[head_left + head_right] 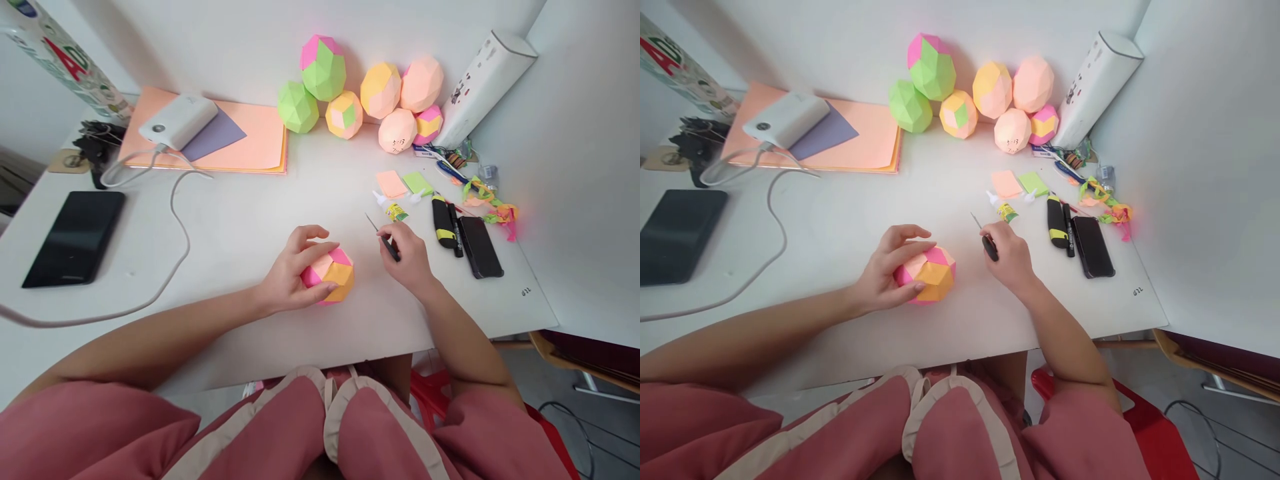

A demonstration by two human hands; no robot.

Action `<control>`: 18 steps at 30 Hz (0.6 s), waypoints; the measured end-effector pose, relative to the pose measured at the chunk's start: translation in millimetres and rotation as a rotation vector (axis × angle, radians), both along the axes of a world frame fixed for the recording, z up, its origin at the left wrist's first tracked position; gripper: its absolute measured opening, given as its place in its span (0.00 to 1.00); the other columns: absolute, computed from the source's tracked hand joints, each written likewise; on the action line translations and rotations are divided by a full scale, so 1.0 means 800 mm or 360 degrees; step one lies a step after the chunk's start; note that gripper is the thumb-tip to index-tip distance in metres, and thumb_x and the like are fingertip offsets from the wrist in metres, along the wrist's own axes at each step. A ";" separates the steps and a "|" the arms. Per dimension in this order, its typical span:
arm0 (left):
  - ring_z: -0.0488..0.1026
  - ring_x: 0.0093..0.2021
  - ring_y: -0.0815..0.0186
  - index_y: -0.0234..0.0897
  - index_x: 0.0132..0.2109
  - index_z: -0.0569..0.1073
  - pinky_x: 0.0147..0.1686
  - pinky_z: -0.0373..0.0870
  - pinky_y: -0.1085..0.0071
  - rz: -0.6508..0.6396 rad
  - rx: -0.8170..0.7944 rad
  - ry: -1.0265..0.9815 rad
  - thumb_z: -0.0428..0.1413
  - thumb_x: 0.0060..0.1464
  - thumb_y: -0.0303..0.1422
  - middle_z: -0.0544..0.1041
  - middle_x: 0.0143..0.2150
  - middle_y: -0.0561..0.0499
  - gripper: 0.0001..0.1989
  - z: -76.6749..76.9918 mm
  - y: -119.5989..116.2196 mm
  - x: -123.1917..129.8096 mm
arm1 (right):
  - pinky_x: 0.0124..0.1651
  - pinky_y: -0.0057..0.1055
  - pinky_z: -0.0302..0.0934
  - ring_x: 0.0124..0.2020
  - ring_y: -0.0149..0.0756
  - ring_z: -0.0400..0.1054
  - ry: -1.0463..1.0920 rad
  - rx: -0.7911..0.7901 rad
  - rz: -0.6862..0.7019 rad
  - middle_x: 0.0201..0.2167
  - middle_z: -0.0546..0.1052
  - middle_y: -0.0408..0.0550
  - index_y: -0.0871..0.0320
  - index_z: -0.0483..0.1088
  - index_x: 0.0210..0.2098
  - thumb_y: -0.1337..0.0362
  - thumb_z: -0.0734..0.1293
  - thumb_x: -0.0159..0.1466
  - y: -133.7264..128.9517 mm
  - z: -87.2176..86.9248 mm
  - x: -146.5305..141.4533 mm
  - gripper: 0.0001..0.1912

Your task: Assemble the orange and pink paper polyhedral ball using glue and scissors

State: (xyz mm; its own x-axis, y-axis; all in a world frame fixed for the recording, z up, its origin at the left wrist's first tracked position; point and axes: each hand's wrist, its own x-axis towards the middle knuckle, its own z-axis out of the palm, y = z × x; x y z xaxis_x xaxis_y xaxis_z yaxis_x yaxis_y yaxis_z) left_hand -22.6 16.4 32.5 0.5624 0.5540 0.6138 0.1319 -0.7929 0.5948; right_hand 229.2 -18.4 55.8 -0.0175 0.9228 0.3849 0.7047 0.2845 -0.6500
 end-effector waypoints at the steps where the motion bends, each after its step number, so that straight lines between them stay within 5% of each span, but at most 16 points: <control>1: 0.71 0.56 0.53 0.41 0.61 0.68 0.49 0.77 0.54 0.0014 0.0082 -0.0014 0.56 0.61 0.41 0.68 0.55 0.39 0.23 -0.003 0.001 -0.001 | 0.31 0.28 0.60 0.31 0.32 0.67 -0.0023 -0.0014 0.0027 0.33 0.74 0.47 0.56 0.68 0.35 0.68 0.63 0.61 0.000 -0.002 -0.001 0.03; 5: 0.72 0.59 0.52 0.44 0.64 0.63 0.54 0.76 0.53 0.0040 0.0304 0.0002 0.55 0.64 0.34 0.71 0.58 0.39 0.24 -0.005 0.003 -0.004 | 0.31 0.27 0.61 0.29 0.30 0.66 0.0171 -0.0083 0.0004 0.32 0.73 0.45 0.56 0.67 0.35 0.66 0.63 0.62 -0.001 -0.006 -0.005 0.02; 10: 0.70 0.62 0.51 0.41 0.66 0.61 0.56 0.74 0.51 -0.0073 0.0276 0.0030 0.53 0.66 0.34 0.71 0.62 0.35 0.24 -0.005 0.006 -0.001 | 0.31 0.28 0.61 0.30 0.31 0.66 0.0046 -0.0052 -0.0064 0.32 0.73 0.46 0.56 0.67 0.33 0.66 0.64 0.60 0.003 -0.006 -0.007 0.01; 13: 0.71 0.60 0.51 0.39 0.66 0.61 0.55 0.75 0.52 -0.0082 0.0219 0.0012 0.55 0.64 0.37 0.70 0.62 0.33 0.26 -0.007 0.006 0.002 | 0.24 0.26 0.58 0.22 0.27 0.63 0.0604 -0.0216 -0.0026 0.28 0.73 0.43 0.55 0.66 0.32 0.64 0.67 0.60 -0.002 0.009 -0.006 0.04; 18: 0.71 0.60 0.52 0.40 0.67 0.60 0.55 0.75 0.53 -0.0058 0.0137 0.0044 0.54 0.65 0.37 0.70 0.61 0.34 0.26 -0.007 0.002 0.003 | 0.11 0.20 0.44 0.09 0.17 0.49 0.1521 -0.0980 0.0370 0.24 0.75 0.38 0.55 0.64 0.33 0.62 0.72 0.56 -0.016 0.040 -0.004 0.13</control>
State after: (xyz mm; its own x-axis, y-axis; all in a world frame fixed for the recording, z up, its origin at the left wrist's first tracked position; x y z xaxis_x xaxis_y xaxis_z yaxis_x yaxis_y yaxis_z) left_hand -20.3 17.8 27.0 0.5988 0.4784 0.6423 0.1173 -0.8457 0.5205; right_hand 225.9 -31.4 88.0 -0.1558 0.9712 -0.1804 -0.1757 -0.2070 -0.9624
